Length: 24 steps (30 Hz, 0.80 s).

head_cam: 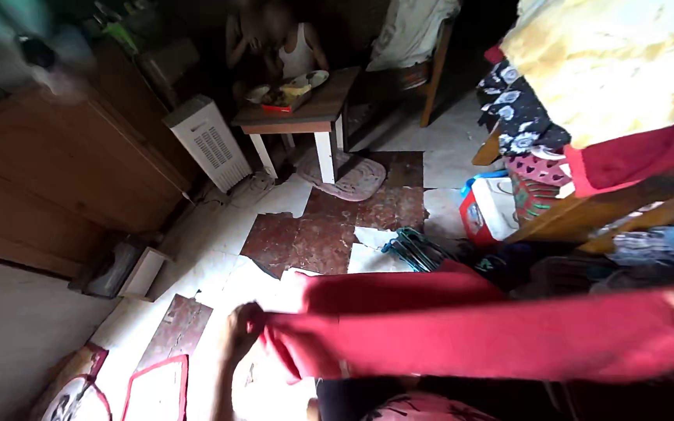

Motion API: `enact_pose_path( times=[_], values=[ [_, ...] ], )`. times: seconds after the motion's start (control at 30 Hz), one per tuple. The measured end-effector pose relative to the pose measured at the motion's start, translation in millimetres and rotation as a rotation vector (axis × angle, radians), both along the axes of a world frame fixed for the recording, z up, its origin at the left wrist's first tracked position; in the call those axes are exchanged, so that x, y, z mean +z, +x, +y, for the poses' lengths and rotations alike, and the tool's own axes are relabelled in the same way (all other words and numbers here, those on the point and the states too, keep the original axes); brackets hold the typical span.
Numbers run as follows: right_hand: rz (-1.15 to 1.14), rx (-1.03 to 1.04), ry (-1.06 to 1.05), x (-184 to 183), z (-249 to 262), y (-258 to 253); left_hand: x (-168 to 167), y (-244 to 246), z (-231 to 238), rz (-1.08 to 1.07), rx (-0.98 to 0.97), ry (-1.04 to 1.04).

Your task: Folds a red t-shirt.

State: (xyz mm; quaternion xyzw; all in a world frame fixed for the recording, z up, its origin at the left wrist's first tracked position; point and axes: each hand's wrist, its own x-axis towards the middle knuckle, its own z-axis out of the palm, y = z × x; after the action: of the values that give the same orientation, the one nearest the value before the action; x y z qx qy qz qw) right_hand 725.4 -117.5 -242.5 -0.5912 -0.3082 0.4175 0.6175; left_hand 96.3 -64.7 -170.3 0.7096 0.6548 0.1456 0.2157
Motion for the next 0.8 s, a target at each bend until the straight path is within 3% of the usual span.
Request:
enact_pose_path(
  times=[0.07, 0.1, 0.2, 0.27, 0.43, 0.57, 0.7, 0.8],
  values=[
    [0.029, 0.121, -0.204, -33, 37, -18, -44, 11, 42, -0.159, 0.178, 0.159],
    [0.050, 0.188, -0.302, -52, 46, -26, -73, 17, 52, -0.273, 0.272, 0.136],
    [0.116, 0.196, -0.520, -85, 41, -53, -150, 45, 37, -0.771, 0.559, -0.284],
    [0.104, 0.183, -0.520, -78, 21, -72, -177, 63, 11, -0.942, 0.697, -0.483],
    [0.106, 0.014, -0.530, -35, 5, -107, -200, 72, -25, -1.315, 0.835, -0.502],
    [0.253, 0.258, -0.589, -69, -8, -61, -193, 50, -27, -1.270, 0.826, -0.657],
    [0.049, 0.141, -0.423, -87, -7, -20, -182, 4, -30, -0.904, 0.649, -0.738],
    [-0.099, -0.002, -0.307, -56, 21, 8, -144, -48, -6, -0.659, 0.564, -0.574]
  ],
)
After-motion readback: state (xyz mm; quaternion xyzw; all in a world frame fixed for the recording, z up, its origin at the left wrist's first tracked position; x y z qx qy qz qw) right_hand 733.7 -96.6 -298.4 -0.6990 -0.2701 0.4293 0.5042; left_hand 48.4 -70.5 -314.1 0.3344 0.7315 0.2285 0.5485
